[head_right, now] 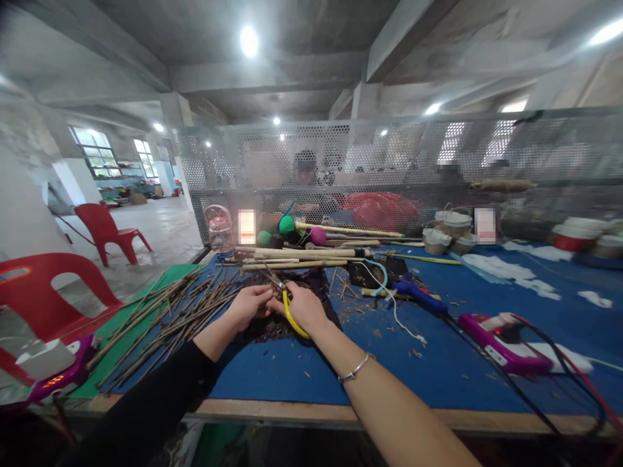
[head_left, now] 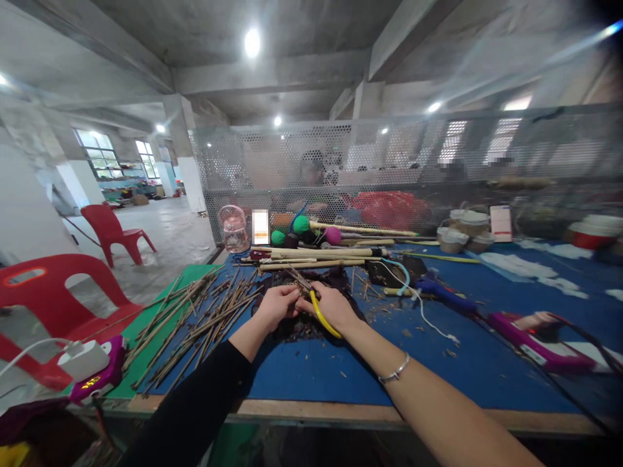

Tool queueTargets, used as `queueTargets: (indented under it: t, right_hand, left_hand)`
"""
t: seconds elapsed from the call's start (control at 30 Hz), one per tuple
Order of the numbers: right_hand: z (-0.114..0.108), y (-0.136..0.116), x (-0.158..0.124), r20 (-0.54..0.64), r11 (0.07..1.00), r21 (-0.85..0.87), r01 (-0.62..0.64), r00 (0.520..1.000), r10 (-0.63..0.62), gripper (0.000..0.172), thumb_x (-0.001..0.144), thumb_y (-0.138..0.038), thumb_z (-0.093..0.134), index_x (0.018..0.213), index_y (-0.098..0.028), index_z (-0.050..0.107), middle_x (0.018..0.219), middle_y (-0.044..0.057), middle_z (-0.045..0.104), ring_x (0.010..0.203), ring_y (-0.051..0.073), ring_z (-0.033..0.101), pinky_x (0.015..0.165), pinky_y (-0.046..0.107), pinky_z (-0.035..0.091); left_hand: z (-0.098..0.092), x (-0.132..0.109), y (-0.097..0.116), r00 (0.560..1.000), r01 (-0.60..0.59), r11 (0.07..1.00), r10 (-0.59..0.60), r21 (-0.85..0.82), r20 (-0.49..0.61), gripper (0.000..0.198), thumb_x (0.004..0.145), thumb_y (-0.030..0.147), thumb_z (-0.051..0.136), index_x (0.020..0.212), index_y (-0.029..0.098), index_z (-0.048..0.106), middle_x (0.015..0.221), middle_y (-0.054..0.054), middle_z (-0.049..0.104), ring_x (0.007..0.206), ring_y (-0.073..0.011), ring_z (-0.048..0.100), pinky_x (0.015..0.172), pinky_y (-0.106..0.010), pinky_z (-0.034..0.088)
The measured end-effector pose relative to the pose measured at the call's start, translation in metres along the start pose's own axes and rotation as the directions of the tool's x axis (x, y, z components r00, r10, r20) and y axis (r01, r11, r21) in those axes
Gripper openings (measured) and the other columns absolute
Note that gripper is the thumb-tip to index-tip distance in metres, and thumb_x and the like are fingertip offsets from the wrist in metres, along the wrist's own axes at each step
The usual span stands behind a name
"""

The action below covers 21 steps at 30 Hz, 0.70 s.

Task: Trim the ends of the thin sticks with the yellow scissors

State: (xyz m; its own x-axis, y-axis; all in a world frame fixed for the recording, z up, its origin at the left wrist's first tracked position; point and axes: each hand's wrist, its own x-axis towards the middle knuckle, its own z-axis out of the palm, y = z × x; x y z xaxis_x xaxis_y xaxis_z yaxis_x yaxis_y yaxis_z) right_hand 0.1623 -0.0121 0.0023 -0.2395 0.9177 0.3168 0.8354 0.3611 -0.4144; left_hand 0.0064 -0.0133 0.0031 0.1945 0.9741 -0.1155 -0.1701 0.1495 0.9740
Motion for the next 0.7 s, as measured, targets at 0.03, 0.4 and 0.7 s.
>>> queueTargets:
  t: [0.03,0.4,0.7]
  right_hand:
    - [0.0013,0.0007,0.0001,0.004,1.0,-0.006,-0.008,1.0,0.008,0.045,0.07,-0.058,0.055,0.1,-0.025,0.055,0.08,0.005,0.065,0.071,0.018,0.061,0.055,0.021,0.033]
    - [0.0048,0.0057,0.0016,-0.015,1.0,-0.008,-0.023,1.0,0.022,0.042,0.073,-0.06,0.05,0.094,-0.024,0.056,0.077,0.004,0.064,0.069,0.018,0.06,0.055,0.022,0.034]
    - [0.0041,-0.0002,-0.0008,-0.062,0.992,0.023,0.125,0.99,-0.124,0.056,0.065,-0.059,0.06,0.104,-0.021,0.048,0.092,0.005,0.056,0.086,0.019,0.054,0.07,0.026,0.038]
  left_hand:
    - [-0.0006,0.0006,-0.0004,1.0,0.004,1.0,-0.004,0.01,-0.001,0.03,0.063,0.033,0.069,0.083,0.011,0.065,0.053,0.001,0.055,0.043,-0.0043,0.046,0.046,-0.018,0.039]
    - [-0.0012,0.0009,0.0039,0.999,0.033,0.999,-0.034,-0.015,-0.023,0.028,0.069,0.027,0.065,0.091,0.011,0.064,0.057,-0.001,0.058,0.044,-0.0045,0.049,0.047,-0.017,0.04]
    - [-0.0011,0.0039,0.0027,0.999,-0.038,0.994,0.037,-0.1,-0.019,0.027,0.068,0.024,0.066,0.091,0.012,0.063,0.075,-0.006,0.064,0.058,-0.009,0.057,0.053,-0.02,0.046]
